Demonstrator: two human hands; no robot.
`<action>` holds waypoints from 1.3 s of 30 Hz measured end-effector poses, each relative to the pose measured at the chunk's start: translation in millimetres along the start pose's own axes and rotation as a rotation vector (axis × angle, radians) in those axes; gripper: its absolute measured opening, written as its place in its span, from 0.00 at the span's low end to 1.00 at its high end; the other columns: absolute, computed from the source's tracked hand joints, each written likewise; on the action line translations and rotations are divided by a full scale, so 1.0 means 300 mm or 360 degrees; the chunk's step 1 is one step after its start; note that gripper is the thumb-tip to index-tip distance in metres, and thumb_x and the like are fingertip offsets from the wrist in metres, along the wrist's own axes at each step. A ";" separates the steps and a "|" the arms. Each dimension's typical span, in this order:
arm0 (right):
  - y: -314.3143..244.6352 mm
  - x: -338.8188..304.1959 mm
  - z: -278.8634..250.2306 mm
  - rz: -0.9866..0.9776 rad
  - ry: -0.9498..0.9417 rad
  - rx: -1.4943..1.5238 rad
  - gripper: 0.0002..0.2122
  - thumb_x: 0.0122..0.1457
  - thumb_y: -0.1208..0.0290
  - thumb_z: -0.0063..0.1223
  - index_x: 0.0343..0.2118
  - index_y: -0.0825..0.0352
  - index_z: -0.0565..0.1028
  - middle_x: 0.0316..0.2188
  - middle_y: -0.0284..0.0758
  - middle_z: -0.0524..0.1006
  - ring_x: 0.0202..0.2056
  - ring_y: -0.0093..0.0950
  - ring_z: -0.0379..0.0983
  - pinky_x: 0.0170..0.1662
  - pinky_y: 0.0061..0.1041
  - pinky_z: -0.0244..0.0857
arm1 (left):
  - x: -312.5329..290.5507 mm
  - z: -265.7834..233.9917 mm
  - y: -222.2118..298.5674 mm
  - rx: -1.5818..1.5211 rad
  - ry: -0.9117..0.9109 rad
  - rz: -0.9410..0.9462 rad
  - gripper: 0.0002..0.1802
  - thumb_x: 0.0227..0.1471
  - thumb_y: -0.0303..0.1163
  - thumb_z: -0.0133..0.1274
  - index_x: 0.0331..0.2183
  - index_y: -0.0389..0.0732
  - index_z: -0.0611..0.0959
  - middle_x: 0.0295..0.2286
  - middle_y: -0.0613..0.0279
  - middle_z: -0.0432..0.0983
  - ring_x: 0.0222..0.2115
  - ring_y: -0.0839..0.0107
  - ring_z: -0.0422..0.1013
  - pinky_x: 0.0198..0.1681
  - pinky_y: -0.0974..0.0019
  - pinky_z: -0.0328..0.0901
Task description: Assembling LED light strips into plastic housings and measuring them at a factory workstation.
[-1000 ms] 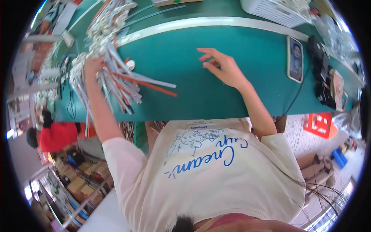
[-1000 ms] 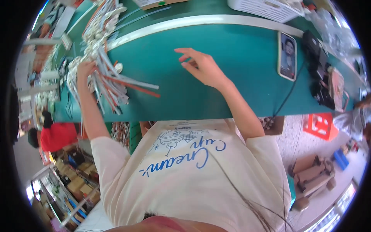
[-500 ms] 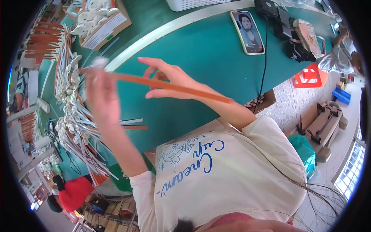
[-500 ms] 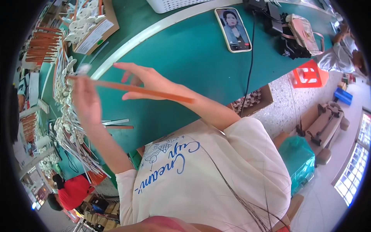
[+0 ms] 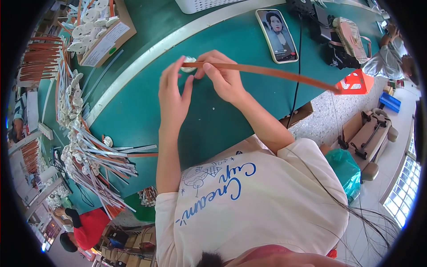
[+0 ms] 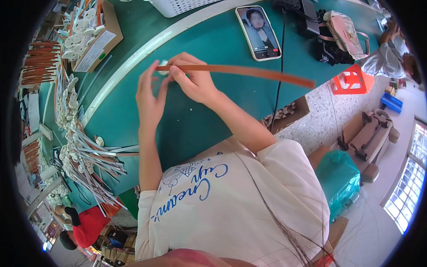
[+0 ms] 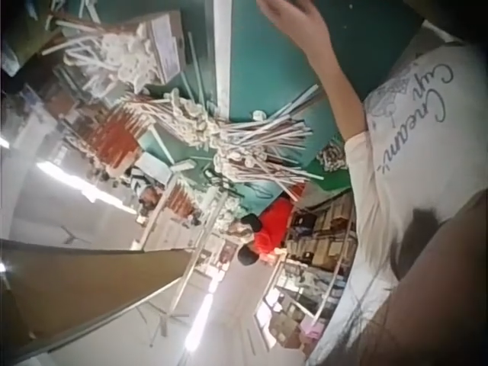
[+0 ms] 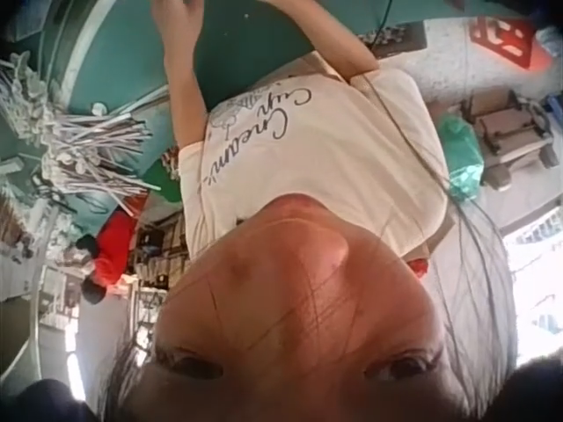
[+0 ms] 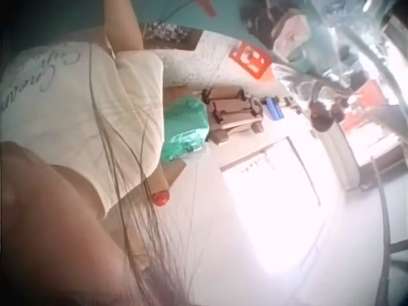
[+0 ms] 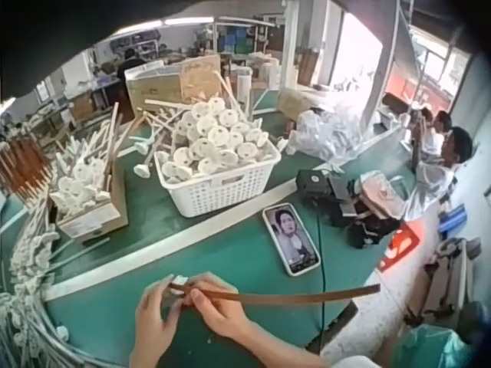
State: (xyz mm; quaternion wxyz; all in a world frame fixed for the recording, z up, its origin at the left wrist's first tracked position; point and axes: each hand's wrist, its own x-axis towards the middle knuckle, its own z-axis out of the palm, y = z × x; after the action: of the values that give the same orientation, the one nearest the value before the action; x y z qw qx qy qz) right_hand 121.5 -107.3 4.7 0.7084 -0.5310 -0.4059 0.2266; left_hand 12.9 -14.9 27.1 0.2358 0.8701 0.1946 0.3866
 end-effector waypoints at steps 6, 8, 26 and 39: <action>0.017 0.023 -0.004 -0.0044 0.0092 -0.0525 0.05 0.57 0.77 0.47 0.32 0.72 0.73 0.29 0.37 0.75 0.28 0.22 0.73 0.30 0.18 0.66 | -0.056 0.055 -0.025 -0.0271 -0.0215 -0.0309 0.10 0.47 0.20 0.53 0.35 0.36 0.76 0.30 0.56 0.74 0.27 0.63 0.72 0.30 0.65 0.66; 0.009 0.027 0.005 0.0204 -0.0004 -0.0494 0.05 0.55 0.77 0.50 0.33 0.72 0.72 0.28 0.36 0.76 0.28 0.20 0.73 0.30 0.17 0.67 | -0.075 0.071 -0.031 -0.0182 -0.0209 -0.0263 0.11 0.45 0.20 0.54 0.35 0.36 0.75 0.29 0.57 0.73 0.28 0.61 0.71 0.31 0.63 0.66; -0.068 0.056 -0.126 0.0677 -0.0236 -0.0477 0.07 0.56 0.77 0.51 0.36 0.72 0.69 0.33 0.37 0.75 0.33 0.22 0.73 0.39 0.20 0.69 | -0.086 0.118 -0.050 -0.0155 -0.0198 -0.0248 0.23 0.42 0.31 0.61 0.43 0.46 0.74 0.32 0.65 0.74 0.33 0.66 0.69 0.37 0.64 0.62; -0.087 0.070 -0.097 0.0678 -0.0192 -0.0554 0.06 0.56 0.77 0.51 0.34 0.74 0.72 0.33 0.39 0.76 0.33 0.25 0.75 0.41 0.21 0.71 | -0.106 0.088 -0.078 -0.0177 -0.0423 -0.0230 0.22 0.40 0.33 0.61 0.41 0.45 0.75 0.34 0.64 0.69 0.35 0.63 0.68 0.39 0.65 0.63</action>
State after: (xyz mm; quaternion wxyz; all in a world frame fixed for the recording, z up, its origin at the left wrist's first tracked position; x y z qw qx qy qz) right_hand 154.3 -116.7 33.2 0.5174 -0.7038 -0.3594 0.3285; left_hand 9.5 -19.5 -20.1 0.3344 0.8830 0.2020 0.2602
